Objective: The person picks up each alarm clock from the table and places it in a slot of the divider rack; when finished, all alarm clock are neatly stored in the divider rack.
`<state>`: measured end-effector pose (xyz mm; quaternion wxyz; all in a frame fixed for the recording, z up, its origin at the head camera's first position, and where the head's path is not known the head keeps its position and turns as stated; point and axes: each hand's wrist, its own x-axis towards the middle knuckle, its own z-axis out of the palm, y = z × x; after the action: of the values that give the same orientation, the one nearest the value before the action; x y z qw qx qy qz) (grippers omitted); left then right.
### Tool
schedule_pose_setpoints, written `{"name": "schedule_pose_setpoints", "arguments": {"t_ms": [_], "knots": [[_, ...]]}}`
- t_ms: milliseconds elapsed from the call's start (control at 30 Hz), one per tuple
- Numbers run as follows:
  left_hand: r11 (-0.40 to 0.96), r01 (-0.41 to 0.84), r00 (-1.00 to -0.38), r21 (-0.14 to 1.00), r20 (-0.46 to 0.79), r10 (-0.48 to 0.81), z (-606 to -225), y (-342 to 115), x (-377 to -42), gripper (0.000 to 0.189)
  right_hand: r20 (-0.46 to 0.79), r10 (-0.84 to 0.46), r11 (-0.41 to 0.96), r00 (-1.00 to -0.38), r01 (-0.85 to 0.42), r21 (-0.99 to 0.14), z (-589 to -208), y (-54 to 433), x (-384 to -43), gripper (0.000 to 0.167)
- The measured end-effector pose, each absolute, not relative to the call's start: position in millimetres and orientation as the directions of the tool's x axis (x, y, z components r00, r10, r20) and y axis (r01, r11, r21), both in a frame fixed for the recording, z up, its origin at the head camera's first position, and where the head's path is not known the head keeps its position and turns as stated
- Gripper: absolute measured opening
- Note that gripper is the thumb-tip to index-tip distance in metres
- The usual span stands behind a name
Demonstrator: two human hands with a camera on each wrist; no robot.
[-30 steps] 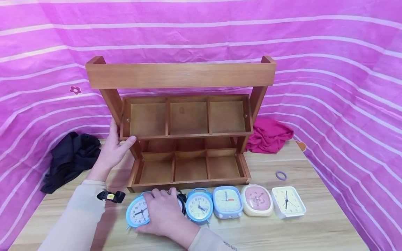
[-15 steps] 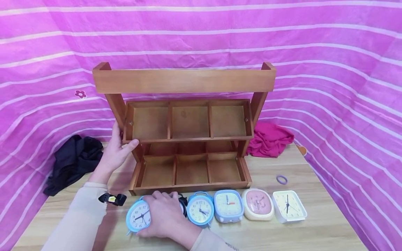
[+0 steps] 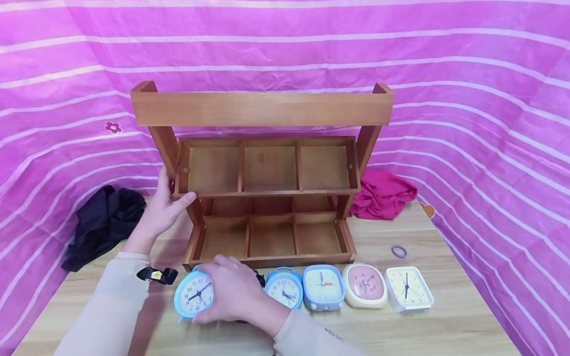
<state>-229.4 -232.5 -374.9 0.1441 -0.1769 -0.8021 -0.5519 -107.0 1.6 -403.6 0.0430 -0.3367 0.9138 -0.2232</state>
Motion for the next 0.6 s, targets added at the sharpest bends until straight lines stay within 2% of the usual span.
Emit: {"name": "schedule_pose_setpoints", "arguments": {"t_ms": [300, 600], "knots": [[0.319, 0.425, -0.905, 0.847, 0.402, 0.139, -371.9, -232.4, -230.6, 0.097, 0.059, -0.586, 0.654, -0.808, -0.515, -0.555, -387.0, 14.5, -133.7, 0.088], [0.283, 0.439, -0.898, 0.853, 0.413, 0.150, -372.3, -234.2, -231.9, 0.097, 0.091, -0.550, 0.665, -0.830, -0.502, -0.552, -377.0, 17.2, -170.4, 0.088]]}}
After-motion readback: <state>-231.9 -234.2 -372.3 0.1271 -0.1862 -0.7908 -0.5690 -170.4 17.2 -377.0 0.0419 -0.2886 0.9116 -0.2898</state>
